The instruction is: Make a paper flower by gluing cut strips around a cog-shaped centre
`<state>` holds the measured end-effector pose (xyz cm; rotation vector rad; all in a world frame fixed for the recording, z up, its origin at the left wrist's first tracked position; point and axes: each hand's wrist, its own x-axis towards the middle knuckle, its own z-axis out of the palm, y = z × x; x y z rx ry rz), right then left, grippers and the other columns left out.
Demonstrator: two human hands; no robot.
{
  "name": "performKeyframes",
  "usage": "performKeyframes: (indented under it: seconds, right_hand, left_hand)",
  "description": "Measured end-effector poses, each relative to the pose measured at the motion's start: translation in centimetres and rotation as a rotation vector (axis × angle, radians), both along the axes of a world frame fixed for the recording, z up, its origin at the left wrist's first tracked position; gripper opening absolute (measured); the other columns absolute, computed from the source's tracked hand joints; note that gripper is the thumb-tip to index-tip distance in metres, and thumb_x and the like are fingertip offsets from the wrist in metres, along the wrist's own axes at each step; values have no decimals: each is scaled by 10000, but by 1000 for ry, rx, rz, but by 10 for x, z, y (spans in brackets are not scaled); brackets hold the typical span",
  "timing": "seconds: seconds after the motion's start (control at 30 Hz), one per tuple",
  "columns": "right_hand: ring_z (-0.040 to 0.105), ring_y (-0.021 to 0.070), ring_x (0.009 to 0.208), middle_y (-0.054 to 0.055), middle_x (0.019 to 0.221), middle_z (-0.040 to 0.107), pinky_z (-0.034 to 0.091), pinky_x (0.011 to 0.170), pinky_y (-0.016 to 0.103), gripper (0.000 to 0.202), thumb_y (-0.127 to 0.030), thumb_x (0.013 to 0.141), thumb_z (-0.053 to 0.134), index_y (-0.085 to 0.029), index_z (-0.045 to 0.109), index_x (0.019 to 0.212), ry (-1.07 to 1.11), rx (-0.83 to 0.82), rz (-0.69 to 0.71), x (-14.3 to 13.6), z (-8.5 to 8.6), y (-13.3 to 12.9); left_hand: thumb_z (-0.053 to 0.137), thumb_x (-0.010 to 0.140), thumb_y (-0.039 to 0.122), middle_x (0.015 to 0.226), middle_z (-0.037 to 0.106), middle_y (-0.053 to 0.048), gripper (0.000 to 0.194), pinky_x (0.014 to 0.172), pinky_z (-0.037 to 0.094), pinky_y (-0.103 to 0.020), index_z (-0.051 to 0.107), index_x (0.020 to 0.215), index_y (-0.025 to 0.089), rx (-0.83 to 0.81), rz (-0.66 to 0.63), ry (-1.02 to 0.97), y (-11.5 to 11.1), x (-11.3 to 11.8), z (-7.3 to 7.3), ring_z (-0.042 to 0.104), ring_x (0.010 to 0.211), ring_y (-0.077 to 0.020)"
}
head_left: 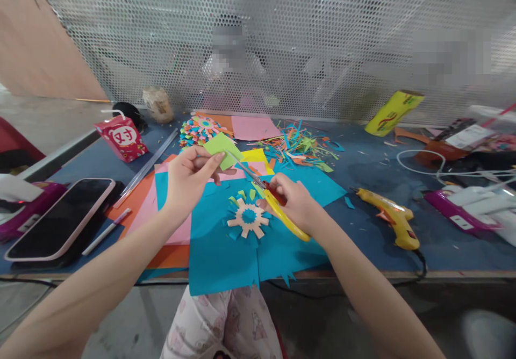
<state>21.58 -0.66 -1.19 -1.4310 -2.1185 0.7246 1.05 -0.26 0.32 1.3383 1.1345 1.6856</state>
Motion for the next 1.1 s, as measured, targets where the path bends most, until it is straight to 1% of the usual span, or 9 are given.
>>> performKeyframes:
  seconds: [0.13,0.33,0.47,0.57,0.7,0.8,0.87,0.97,1.1]
  right_hand:
    - [413,124,568,-43,625,452,283,563,247,399,-580,737,564,-232,372,767,-7,21,13,0,-1,1]
    - [366,113,508,-73,538,373,278,552,250,408,-599,733,549,-237,361,737,-12,28,8,-2,-1,1]
    - [424,131,552,-45,591,450,299,562,253,395,-580,720,564,-235,374,755,-38,17,-15,-2,-1,1]
    - [456,142,583,-30,633,480,304,568,257,381,-570,738,552,-234,374,769,-32,30,2,-3,1,0]
    - [411,125,539,-46,606,447,270,533,257,399,-573,732,560,-240,344,764,15,22,36,-4,1,0]
    - [344,116,504,-67,552,385,234,506,261,420,-586,713,572,-244,333,756,13,-2,6,-6,0,0]
    - [325,114,502,-74,542,361,234,504,260,424,-590,710,571,-244,330,758,7,-11,-2,-6,0,1]
    - [364,118,544,-58,604,399,265,516,253,408,-574,724,565,-240,335,776,25,-33,22,-6,-1,1]
    - [396,125,593,-35,678,433,290,525,251,389,-551,736,570,-238,350,807,66,-40,47,-6,-3,1]
  left_hand:
    - [749,707,343,435,583,34,287,380,436,-215,517,627,194,-34,-4,45,0,-1,0,655,460,-161]
    - [763,677,385,447,597,26,313,370,436,-206,522,626,192,-33,-19,22,1,-1,-1,674,488,-173]
    - [776,657,406,453,604,19,339,369,439,-208,517,629,190,-46,-45,-6,0,0,-1,687,511,-193]
    - [785,648,416,479,630,-2,355,374,442,-216,513,629,188,-70,-81,-2,-2,2,0,699,538,-213]
    - [782,658,418,485,636,-10,358,376,440,-218,508,632,189,-76,-84,7,-4,3,0,708,563,-226]
    - [789,650,414,455,608,13,363,370,437,-208,505,625,190,-74,-92,-8,-3,3,0,704,548,-217]
    - [793,640,421,472,619,13,367,371,441,-205,511,634,187,-76,-106,-24,-3,2,-1,701,539,-209]
    - [782,644,439,501,637,5,370,375,445,-207,518,651,180,-87,-130,-14,-3,3,-3,698,534,-205]
    - [772,662,430,463,610,11,367,368,442,-205,506,627,180,-93,-159,37,-4,5,-3,692,514,-204]
